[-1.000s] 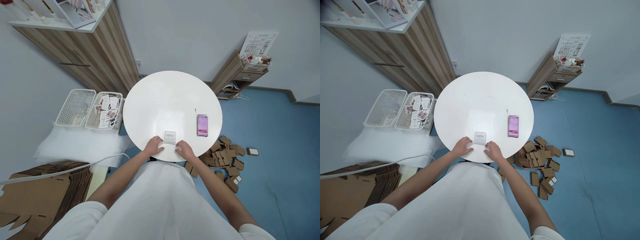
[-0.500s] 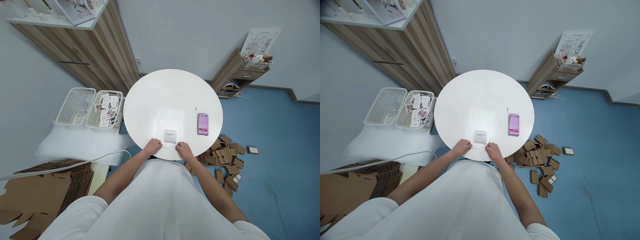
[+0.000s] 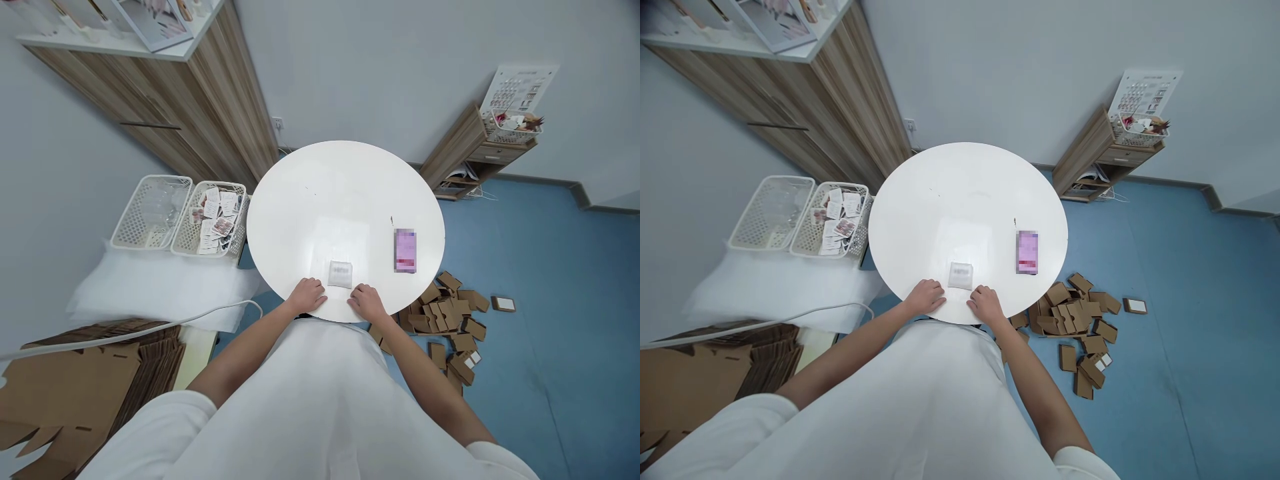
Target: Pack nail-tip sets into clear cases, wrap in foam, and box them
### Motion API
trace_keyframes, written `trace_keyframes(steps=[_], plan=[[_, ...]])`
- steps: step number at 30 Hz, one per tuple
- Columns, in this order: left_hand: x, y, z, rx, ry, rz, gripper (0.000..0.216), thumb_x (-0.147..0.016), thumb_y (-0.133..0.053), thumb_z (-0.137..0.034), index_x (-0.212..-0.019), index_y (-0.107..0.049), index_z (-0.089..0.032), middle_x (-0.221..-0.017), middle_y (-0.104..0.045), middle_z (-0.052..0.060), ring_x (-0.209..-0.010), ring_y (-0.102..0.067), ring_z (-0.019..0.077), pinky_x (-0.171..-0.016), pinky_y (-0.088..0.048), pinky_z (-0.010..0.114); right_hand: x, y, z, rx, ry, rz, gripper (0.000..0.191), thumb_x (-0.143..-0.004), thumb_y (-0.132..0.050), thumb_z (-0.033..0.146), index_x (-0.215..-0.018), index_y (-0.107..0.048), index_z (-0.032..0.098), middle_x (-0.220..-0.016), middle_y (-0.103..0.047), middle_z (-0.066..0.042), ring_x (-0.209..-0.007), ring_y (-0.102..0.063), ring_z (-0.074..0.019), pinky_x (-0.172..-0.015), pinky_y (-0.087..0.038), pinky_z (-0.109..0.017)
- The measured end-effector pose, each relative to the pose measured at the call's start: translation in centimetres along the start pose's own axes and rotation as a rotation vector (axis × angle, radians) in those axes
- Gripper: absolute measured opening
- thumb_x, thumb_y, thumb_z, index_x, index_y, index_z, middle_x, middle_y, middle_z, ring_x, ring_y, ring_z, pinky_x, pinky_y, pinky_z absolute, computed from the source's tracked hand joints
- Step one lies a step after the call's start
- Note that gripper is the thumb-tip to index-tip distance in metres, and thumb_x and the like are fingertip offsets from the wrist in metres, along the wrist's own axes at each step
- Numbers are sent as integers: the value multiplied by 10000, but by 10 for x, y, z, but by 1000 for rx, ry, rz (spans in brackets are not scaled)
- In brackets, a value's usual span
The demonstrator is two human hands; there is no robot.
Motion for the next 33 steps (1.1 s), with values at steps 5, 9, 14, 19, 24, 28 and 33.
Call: trace_keyframes(steps=[5,9,14,19,24,28,33], plan=[[-4,6,5,61,114,-43,228,-838,-421,-349,-926,-566,-196,-962,-554,81,-912,-501,213,-769,-366,349,-6,15,-20,-323,-282,-195,331,-802,-465,400,-1057,-529,199,-999,-574,-77,-852,-544,-194,-738,-424,-323],[-9,7,9,42,167,-87,342,-784,-519,-303,-1107,-474,-201,-1209,-473,102,-1117,-406,253,-874,-324,383,-22,13,-27,-535,-470,-249,469,-746,-502,453,-1131,-471,187,-1036,-583,-87,-763,-570,-181,-684,-446,-313],[-14,0,11,31,186,-65,437,-769,-539,-280,-1184,-418,-213,-1293,-421,104,-1172,-368,262,-907,-297,390,-45,4,-21,-599,-550,-185,350,-668,-572,360,-966,-526,183,-925,-617,-73,-801,-582,-202,-679,-449,-314],[-13,0,12,40,173,-63,461,-771,-526,-303,-1205,-407,-206,-1303,-413,116,-1170,-368,271,-933,-268,413,-47,3,-16,-695,-541,-234,343,-617,-590,302,-932,-511,189,-949,-612,-72,-809,-588,-197,-689,-467,-314],[-11,5,20,80,201,-87,536,-770,-508,-336,-1264,-359,-191,-1285,-423,140,-1153,-384,296,-980,-193,474,-46,7,-6,-816,-487,-209,352,-638,-582,316,-963,-497,211,-982,-618,-44,-794,-604,-176,-711,-484,-324],[-8,13,40,93,246,-116,548,-766,-492,-320,-1281,-357,-189,-1297,-417,142,-1176,-369,305,-1008,-149,493,-56,24,3,-894,-430,-240,365,-657,-588,329,-984,-491,201,-978,-629,-54,-819,-605,-177,-730,-487,-328],[2,36,99,58,384,-161,564,-747,-472,-264,-1289,-358,-158,-1320,-397,161,-1228,-314,317,-1016,-123,517,-74,37,14,-933,-415,-289,395,-656,-612,335,-1007,-496,195,-1032,-615,-64,-871,-591,-177,-763,-482,-332]])
Point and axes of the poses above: each hand's wrist, its own x-axis away from the middle knuckle, its own y-axis out of the back of the hand, z = x × y, the point moved 9 cm from there along -x, towards the middle knuckle
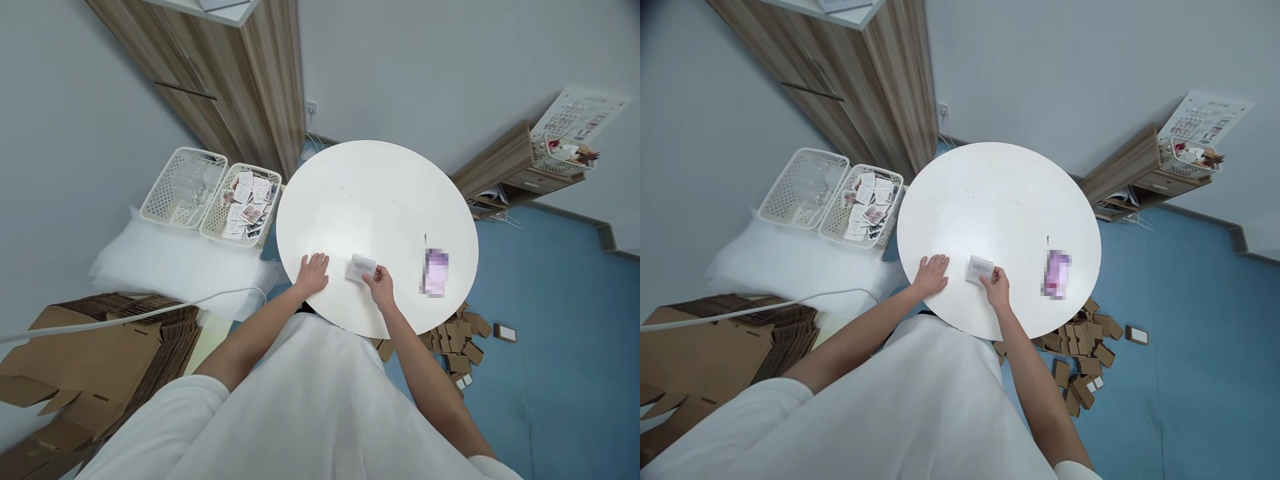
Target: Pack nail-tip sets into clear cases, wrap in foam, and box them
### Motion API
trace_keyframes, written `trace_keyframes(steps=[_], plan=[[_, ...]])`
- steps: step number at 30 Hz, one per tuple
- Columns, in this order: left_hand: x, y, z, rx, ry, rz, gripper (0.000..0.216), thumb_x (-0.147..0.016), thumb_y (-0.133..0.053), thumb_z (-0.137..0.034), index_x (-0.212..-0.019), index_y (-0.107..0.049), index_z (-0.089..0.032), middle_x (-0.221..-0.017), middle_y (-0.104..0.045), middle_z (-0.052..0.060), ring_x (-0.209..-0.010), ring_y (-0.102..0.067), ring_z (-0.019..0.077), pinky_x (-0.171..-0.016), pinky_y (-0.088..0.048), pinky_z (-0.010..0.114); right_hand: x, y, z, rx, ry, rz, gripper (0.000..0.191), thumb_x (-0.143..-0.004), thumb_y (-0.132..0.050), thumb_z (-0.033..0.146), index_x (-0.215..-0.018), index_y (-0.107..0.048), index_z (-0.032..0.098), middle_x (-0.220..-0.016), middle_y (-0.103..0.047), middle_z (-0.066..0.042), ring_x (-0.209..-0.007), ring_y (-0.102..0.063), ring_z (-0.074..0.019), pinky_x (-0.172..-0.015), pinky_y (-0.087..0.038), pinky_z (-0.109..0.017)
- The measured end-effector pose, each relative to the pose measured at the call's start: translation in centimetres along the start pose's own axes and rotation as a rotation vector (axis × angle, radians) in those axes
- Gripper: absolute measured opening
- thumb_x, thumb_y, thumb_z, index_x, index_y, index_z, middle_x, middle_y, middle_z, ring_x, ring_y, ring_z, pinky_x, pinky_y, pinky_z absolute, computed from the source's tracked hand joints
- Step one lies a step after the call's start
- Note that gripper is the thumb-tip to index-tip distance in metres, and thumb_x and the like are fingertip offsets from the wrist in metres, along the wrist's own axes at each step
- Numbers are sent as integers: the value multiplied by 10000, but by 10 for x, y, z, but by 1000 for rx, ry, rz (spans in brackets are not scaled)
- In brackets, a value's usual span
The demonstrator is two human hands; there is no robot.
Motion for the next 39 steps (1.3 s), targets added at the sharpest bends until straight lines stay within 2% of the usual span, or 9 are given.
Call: trace_keyframes(steps=[5,9,12,17,21,25,32,35,39], plan=[[-21,27,60,-49,118,-18,570,-740,-459,-237,-1292,-354,-143,-1345,-365,170,-1278,-242,321,-1018,-106,530,1,-20,0,6,-10,15,390,-660,-609,340,-1008,-505,198,-1035,-614,-71,-858,-589,-184,-756,-486,-351],[-33,39,95,-94,240,0,500,-768,-477,-331,-1240,-403,-184,-1405,-274,153,-1301,-183,327,-999,-143,546,7,-27,-4,28,-31,-3,406,-656,-608,348,-1019,-508,196,-1010,-626,-72,-847,-588,-190,-730,-488,-349],[-38,43,98,-76,204,-8,401,-783,-491,-368,-1148,-479,-201,-1354,-354,130,-1252,-277,303,-979,-228,493,11,-29,-6,31,-44,-29,403,-654,-612,353,-1012,-511,200,-1023,-622,-69,-855,-586,-188,-741,-485,-349],[-24,43,98,32,210,-45,209,-829,-422,-239,-903,-607,-175,-1003,-557,111,-986,-499,240,-864,-347,399,13,-42,-4,3,-58,-7,409,-636,-634,340,-1004,-517,206,-1041,-611,-66,-869,-590,-183,-744,-488,-340],[14,64,110,192,275,-241,241,-813,-456,-282,-973,-603,-178,-1000,-542,88,-963,-506,220,-863,-370,364,9,-63,9,35,-30,46,411,-641,-631,355,-1006,-520,201,-1033,-613,-70,-869,-592,-190,-747,-490,-352],[78,104,148,273,412,-546,357,-807,-473,-345,-1115,-541,-176,-1072,-492,98,-1024,-469,219,-918,-358,357,3,-91,22,75,-4,113,420,-644,-634,353,-1016,-517,196,-1042,-606,-78,-873,-588,-194,-769,-484,-360],[207,160,246,219,971,-1084,721,-743,-569,-307,-1343,-236,-87,-1249,-273,184,-1187,-306,275,-1005,-257,424,-14,-128,42,92,64,188,460,-619,-664,363,-1018,-526,181,-1044,-605,-85,-876,-582,-197,-765,-479,-363],[228,150,278,241,1225,-1073,771,-722,-594,-295,-1348,-202,-75,-1241,-251,178,-1187,-299,270,-1027,-237,404,-26,-133,44,35,52,180,445,-613,-677,360,-993,-530,181,-1025,-613,-63,-884,-581,-181,-770,-474,-340],[229,108,295,315,1424,-807,708,-676,-630,-267,-1277,-323,-52,-1194,-286,164,-1166,-323,289,-1021,-265,407,-50,-134,41,-81,-5,130,438,-585,-697,348,-952,-528,178,-979,-618,-39,-835,-592,-154,-701,-485,-298]])
Point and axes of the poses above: each hand's wrist, its own x-axis away from the middle knuckle, its own y-axis out of the back of the hand, z = x × y, the point moved 9 cm from there along -x, towards the middle knuckle
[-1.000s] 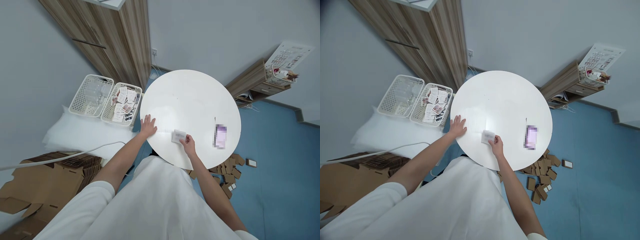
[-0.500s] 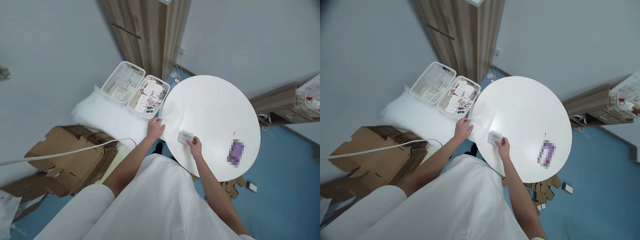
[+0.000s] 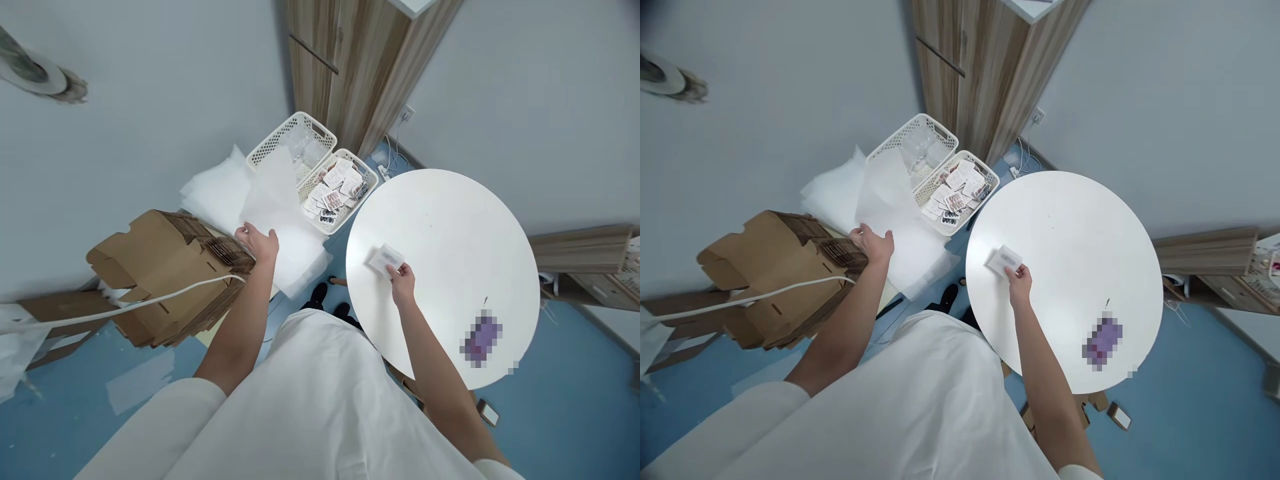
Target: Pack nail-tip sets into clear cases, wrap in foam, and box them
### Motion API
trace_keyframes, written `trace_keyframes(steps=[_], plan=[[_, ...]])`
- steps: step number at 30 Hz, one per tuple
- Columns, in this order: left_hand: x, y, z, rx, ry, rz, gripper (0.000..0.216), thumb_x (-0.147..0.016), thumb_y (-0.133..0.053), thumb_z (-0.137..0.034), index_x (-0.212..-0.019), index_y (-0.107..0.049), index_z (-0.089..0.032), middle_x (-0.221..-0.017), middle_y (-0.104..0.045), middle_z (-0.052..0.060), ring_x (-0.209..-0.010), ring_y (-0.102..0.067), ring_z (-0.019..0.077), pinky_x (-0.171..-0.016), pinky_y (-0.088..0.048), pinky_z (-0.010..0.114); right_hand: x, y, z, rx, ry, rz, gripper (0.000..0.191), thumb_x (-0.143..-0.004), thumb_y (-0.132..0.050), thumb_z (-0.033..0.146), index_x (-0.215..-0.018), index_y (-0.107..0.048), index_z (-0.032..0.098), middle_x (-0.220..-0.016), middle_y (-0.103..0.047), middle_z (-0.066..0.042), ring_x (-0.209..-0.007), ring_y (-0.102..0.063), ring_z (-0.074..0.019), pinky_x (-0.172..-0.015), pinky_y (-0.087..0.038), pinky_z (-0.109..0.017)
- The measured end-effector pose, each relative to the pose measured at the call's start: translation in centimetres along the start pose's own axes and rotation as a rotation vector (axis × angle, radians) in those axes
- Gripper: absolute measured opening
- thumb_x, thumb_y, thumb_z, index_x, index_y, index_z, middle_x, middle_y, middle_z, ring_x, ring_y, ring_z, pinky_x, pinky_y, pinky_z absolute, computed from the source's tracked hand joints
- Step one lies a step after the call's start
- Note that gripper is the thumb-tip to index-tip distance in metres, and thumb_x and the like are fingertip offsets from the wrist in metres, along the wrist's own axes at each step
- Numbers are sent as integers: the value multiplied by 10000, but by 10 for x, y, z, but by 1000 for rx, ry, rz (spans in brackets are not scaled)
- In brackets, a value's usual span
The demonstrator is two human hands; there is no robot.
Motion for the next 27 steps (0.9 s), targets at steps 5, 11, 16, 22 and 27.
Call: trace_keyframes(steps=[5,11,16,22,27], plan=[[28,-42,18,-230,49,312,629,-628,-667,-345,-1150,-442,-76,-1194,-320,187,-1136,-341,346,-924,-365,479,-45,-8,2,-139,-23,-16,458,-566,-710,323,-948,-500,183,-903,-619,-13,-769,-591,-121,-621,-478,-246],[26,-52,7,-294,-49,302,553,-632,-651,-414,-1093,-491,-155,-1254,-305,163,-1166,-305,356,-916,-358,503,-106,-29,18,-4,46,-64,509,-622,-667,329,-1046,-420,196,-903,-605,-16,-803,-591,-129,-682,-490,-278],[23,-52,8,-259,-130,233,602,-675,-619,-403,-1202,-419,-193,-1366,-193,141,-1276,-174,344,-1012,-244,514,-131,-33,31,374,141,-113,486,-688,-583,404,-1082,-427,167,-1001,-551,-73,-913,-557,-183,-825,-451,-366],[47,-47,25,-35,-54,265,585,-696,-613,-318,-1204,-428,-96,-1306,-313,180,-1240,-326,289,-1049,-269,401,-82,-50,80,577,501,-228,684,-736,-504,401,-1305,-216,156,-1325,-233,-177,-1267,-217,-292,-985,-265,-508],[28,20,1,206,-45,-47,542,-757,-574,-273,-1232,-400,-77,-1279,-345,161,-1153,-437,220,-992,-367,326,-3,-124,104,466,786,153,599,-783,-427,324,-1316,-166,243,-1318,-233,-129,-1236,-267,-263,-907,-354,-488]])
Point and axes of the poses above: each hand's wrist, its own x-axis away from the middle knuckle, its own y-axis out of the back of the hand, z = x × y, the point moved 9 cm from there along -x, towards the middle knuckle
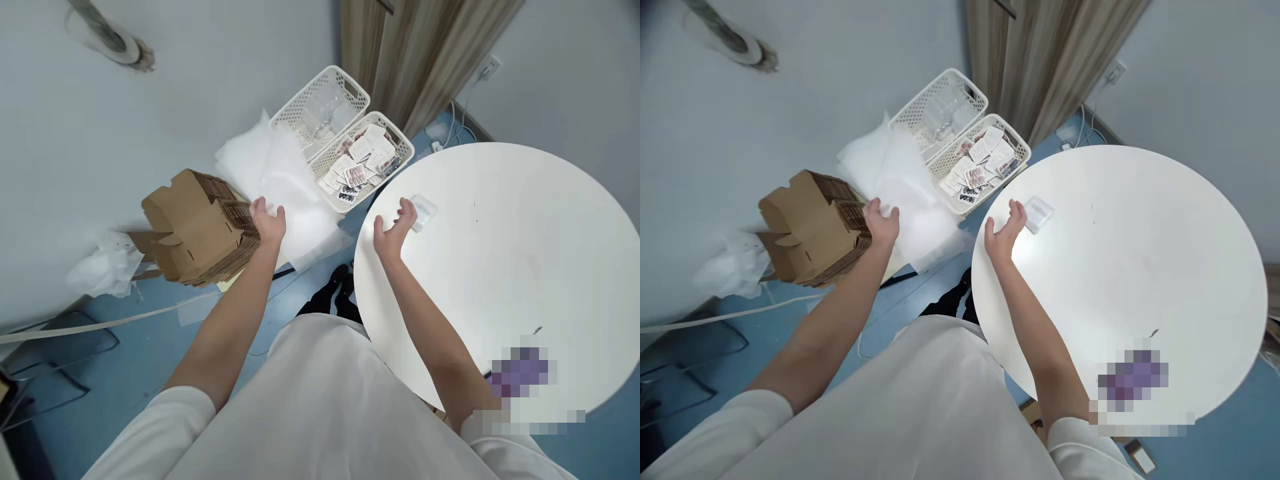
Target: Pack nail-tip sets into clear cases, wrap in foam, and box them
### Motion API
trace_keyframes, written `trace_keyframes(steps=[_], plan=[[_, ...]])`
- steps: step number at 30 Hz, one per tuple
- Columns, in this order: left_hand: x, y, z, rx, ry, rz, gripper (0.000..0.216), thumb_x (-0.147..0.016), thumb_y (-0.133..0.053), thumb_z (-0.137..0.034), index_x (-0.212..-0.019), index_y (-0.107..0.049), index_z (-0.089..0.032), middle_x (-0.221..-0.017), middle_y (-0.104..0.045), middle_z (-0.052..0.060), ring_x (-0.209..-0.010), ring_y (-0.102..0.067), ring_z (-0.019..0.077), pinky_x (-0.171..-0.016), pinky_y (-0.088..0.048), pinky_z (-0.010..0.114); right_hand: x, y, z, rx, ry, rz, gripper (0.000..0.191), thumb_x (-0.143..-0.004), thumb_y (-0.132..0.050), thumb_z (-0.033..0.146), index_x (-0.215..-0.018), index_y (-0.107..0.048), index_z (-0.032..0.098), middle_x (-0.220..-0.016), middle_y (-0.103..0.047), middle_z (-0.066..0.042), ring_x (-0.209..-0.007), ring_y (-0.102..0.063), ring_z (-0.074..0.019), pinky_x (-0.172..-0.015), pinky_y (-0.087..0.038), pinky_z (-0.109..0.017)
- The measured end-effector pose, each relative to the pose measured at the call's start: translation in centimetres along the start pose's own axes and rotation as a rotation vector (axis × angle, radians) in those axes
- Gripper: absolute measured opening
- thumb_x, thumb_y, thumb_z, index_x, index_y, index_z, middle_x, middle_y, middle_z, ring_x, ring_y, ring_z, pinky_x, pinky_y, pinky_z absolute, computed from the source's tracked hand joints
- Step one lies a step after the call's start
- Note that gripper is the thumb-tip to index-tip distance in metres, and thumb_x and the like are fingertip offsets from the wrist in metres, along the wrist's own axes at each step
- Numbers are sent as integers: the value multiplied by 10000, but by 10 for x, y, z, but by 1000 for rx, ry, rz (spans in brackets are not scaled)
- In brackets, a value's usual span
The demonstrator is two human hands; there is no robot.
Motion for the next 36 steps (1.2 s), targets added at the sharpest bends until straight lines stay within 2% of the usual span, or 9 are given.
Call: trace_keyframes(steps=[3,5,9,12,18,23,27,32,36], plan=[[-21,35,-34,77,-155,-141,485,-835,-475,-245,-1290,-331,-156,-1276,-362,112,-1162,-422,186,-939,-416,305,17,-20,25,-81,62,80,546,-791,-417,291,-1293,-209,247,-1281,-293,-123,-1151,-363,-243,-851,-406,-451],[-25,40,-41,68,-204,-121,450,-844,-443,-208,-1283,-348,-186,-1280,-361,96,-1189,-396,173,-963,-398,282,26,-31,32,-101,94,153,520,-794,-412,271,-1282,-236,232,-1246,-337,-127,-1073,-423,-229,-810,-433,-428],[-6,12,-2,-62,-42,91,600,-687,-584,-108,-1255,-394,-68,-1289,-330,152,-1233,-345,240,-1069,-276,324,43,-61,48,-79,186,375,484,-801,-393,229,-1272,-287,197,-1228,-371,-137,-1030,-460,-219,-809,-446,-412],[13,-11,26,-101,47,216,658,-638,-595,-84,-1266,-397,-100,-1327,-299,151,-1255,-316,270,-1065,-283,340,54,-93,70,38,303,535,467,-792,-415,219,-1254,-358,173,-1269,-364,-146,-1162,-373,-254,-916,-385,-440],[18,-35,29,-242,-5,361,623,-722,-530,-125,-1311,-331,-103,-1398,-192,188,-1219,-374,291,-991,-355,368,72,-174,104,286,460,826,495,-792,-426,191,-1281,-366,151,-1414,-255,-130,-1299,-208,-268,-1012,-262,-442],[26,-43,25,-414,-180,445,623,-772,-520,-300,-1336,-298,-156,-1462,-84,150,-1277,-222,367,-978,-284,522,73,-224,84,477,330,925,420,-833,-369,217,-1248,-397,158,-1412,-287,-131,-1309,-203,-274,-1006,-210,-496],[34,-48,28,-513,-315,559,550,-785,-506,-304,-1299,-371,-158,-1446,-191,137,-1306,-163,331,-1001,-202,546,71,-238,73,526,286,939,359,-838,-382,231,-1186,-445,167,-1371,-352,-142,-1277,-259,-298,-984,-195,-544],[43,-19,8,-369,-566,570,486,-809,-473,-288,-1277,-401,-178,-1409,-301,105,-1296,-224,264,-1011,-233,452,51,-231,107,380,277,773,344,-837,-410,282,-1149,-486,158,-1306,-405,-152,-1189,-363,-304,-940,-288,-483],[28,52,20,-233,-519,386,375,-834,-430,-320,-1181,-498,-197,-1329,-420,87,-1249,-312,244,-1002,-255,409,45,-234,175,190,340,654,336,-873,-316,285,-1129,-495,161,-1134,-523,-120,-1064,-461,-229,-899,-360,-383]])
Point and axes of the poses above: each hand's wrist, its own x-axis away from the middle knuckle, its own y-axis out of the back of the hand, z = x × y, the point moved 9 cm from there along -x, towards the middle knuckle
